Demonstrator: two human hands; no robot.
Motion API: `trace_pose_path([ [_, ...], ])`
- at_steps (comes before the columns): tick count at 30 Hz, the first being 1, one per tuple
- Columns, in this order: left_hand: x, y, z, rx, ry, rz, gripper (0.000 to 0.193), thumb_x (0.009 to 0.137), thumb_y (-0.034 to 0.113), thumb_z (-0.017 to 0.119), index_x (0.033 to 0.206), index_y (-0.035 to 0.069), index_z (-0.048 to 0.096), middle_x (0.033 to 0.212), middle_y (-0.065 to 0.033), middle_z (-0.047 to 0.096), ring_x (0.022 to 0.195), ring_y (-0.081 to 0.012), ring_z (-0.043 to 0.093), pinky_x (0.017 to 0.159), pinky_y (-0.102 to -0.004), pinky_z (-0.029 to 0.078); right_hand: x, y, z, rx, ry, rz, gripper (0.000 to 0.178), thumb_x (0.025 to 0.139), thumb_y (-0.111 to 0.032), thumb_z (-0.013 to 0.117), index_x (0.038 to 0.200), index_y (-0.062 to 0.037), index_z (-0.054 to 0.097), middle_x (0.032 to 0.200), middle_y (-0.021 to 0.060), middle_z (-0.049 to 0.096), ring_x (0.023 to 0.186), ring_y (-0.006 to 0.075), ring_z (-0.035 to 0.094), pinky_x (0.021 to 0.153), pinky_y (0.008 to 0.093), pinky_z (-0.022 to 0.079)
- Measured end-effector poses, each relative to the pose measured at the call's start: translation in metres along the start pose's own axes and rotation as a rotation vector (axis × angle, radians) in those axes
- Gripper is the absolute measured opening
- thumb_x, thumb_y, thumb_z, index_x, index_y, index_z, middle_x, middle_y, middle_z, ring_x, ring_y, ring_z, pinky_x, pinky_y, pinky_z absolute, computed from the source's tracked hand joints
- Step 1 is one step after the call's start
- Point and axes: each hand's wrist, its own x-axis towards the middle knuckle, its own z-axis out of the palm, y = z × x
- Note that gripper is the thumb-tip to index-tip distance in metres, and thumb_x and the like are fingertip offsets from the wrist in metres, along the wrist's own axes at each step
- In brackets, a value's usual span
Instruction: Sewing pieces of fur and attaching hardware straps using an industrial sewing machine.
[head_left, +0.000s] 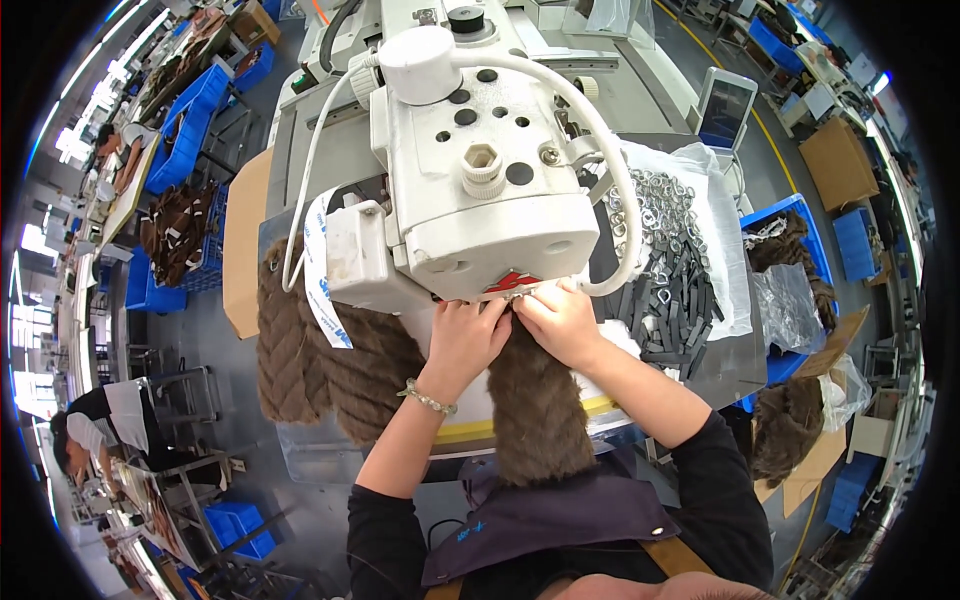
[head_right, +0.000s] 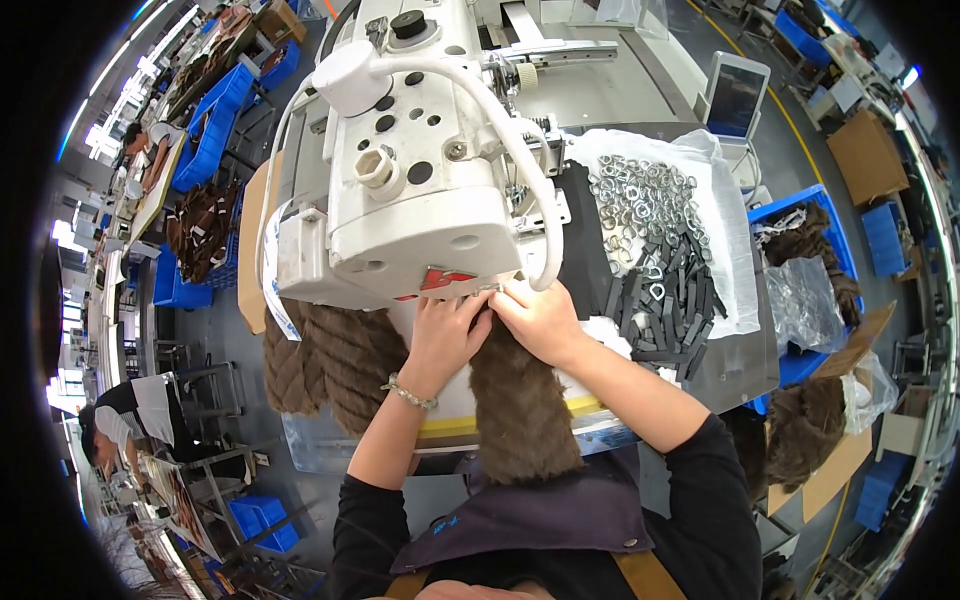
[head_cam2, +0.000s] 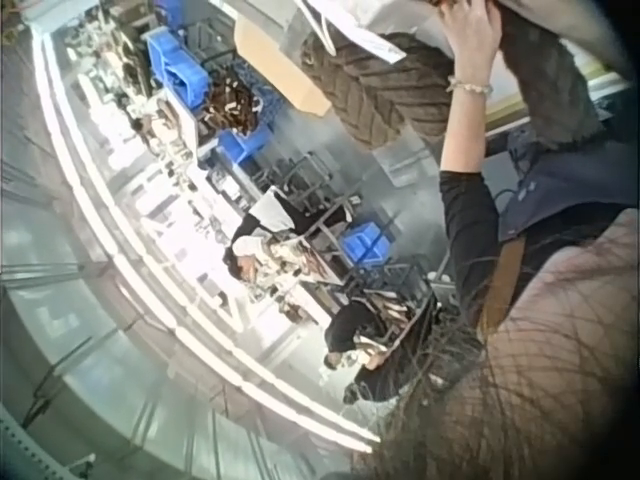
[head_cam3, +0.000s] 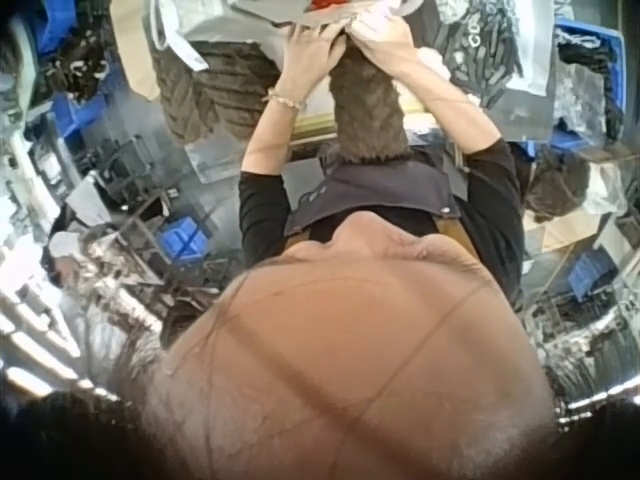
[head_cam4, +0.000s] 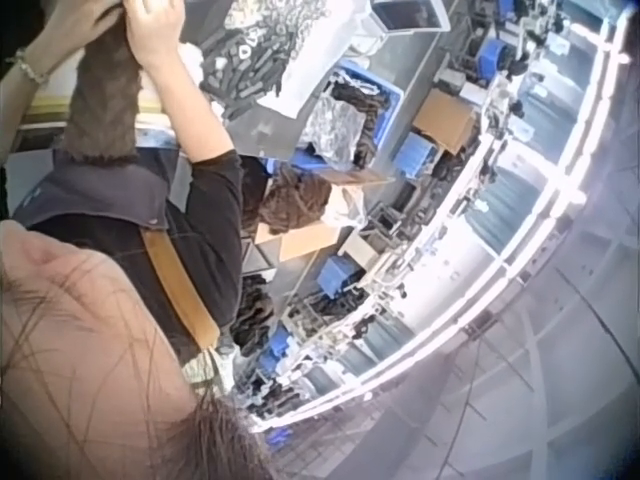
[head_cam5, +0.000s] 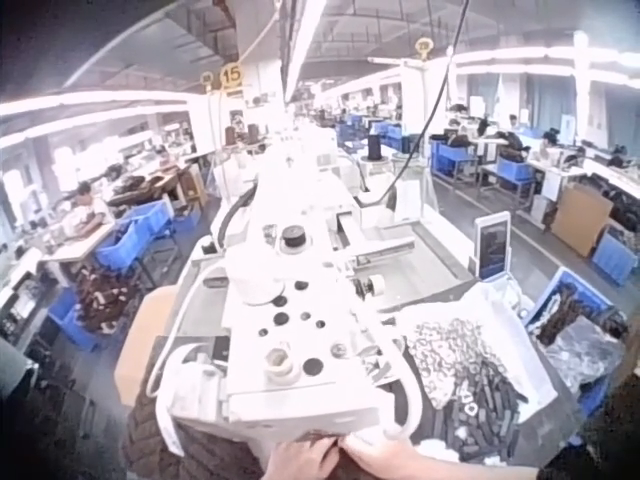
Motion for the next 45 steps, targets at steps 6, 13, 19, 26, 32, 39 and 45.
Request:
trace_pose_path([
  [6, 0.0, -0.002, -0.003, -0.015, 0.079, 0.049, 0.021, 0.079, 0.022, 0.068, 0.099, 0.014, 0.067, 0.089, -0.0049, 0.063, 0.083, -0.0263, 0.06, 0.072, -0.0411, 0.048, -0.001, 0.002, 0.0, -0.088, 0.039, 0.014, 0.011, 0.077, -0.012, 0.07, 0.084, -0.0097, 0.062, 0.089, 0.001, 0.063, 0.069, 0.0219, 0.061, 0.062, 0.0346, 0.048],
  [13, -0.002, -0.004, -0.001, -0.037, 0.118, 0.037, 0.022, 0.079, 0.019, 0.069, 0.1, 0.015, 0.07, 0.09, -0.0041, 0.063, 0.081, -0.0238, 0.061, 0.068, -0.0387, 0.048, -0.004, 0.001, 0.001, -0.117, 0.038, 0.153, 0.011, 0.078, -0.017, 0.071, 0.082, -0.012, 0.063, 0.09, -0.003, 0.066, 0.065, 0.0212, 0.061, 0.063, 0.0343, 0.048],
  [19, -0.003, -0.005, 0.001, -0.04, 0.142, 0.049, 0.023, 0.079, 0.018, 0.069, 0.101, 0.015, 0.07, 0.09, -0.0037, 0.063, 0.08, -0.0235, 0.061, 0.067, -0.0387, 0.048, -0.007, 0.001, 0.002, -0.16, -0.086, 0.23, 0.009, 0.074, -0.015, 0.077, 0.082, -0.013, 0.072, 0.079, 0.0015, 0.067, 0.069, 0.0209, 0.064, 0.061, 0.0332, 0.051],
  [26, -0.004, -0.006, 0.0, -0.044, 0.113, 0.039, 0.023, 0.079, 0.018, 0.069, 0.102, 0.013, 0.07, 0.092, -0.0046, 0.063, 0.082, -0.0243, 0.06, 0.07, -0.0392, 0.049, -0.001, 0.008, 0.003, 0.189, -0.093, 0.453, 0.008, 0.078, -0.016, 0.073, 0.083, -0.0118, 0.07, 0.073, 0.0043, 0.066, 0.062, 0.0249, 0.064, 0.055, 0.0343, 0.048],
  [32, -0.004, -0.005, 0.0, -0.064, 0.101, 0.046, 0.022, 0.08, 0.018, 0.069, 0.101, 0.012, 0.069, 0.091, -0.0051, 0.063, 0.083, -0.025, 0.06, 0.073, -0.0387, 0.048, 0.003, 0.004, 0.001, 0.171, -0.087, 0.457, 0.011, 0.078, -0.017, 0.073, 0.089, -0.0144, 0.07, 0.074, 0.004, 0.067, 0.066, 0.0244, 0.065, 0.058, 0.0347, 0.049],
  [39, -0.006, -0.002, 0.001, -0.04, 0.098, 0.029, 0.021, 0.08, 0.018, 0.068, 0.1, 0.01, 0.068, 0.092, -0.0054, 0.064, 0.083, -0.0248, 0.061, 0.074, -0.0396, 0.047, 0.0, 0.002, 0.002, 0.125, -0.008, 0.408, 0.014, 0.076, -0.019, 0.075, 0.088, -0.0156, 0.068, 0.072, 0.0046, 0.066, 0.065, 0.0251, 0.064, 0.058, 0.0363, 0.05],
  [45, -0.005, 0.0, 0.002, -0.03, 0.042, 0.005, 0.028, 0.081, 0.021, 0.067, 0.106, 0.008, 0.064, 0.1, -0.0083, 0.063, 0.094, -0.0279, 0.058, 0.083, -0.042, 0.045, -0.005, 0.011, 0.007, 0.198, -0.125, 0.531, 0.013, 0.076, -0.019, 0.074, 0.079, -0.0121, 0.064, 0.07, 0.0055, 0.065, 0.064, 0.0265, 0.063, 0.057, 0.0376, 0.049],
])
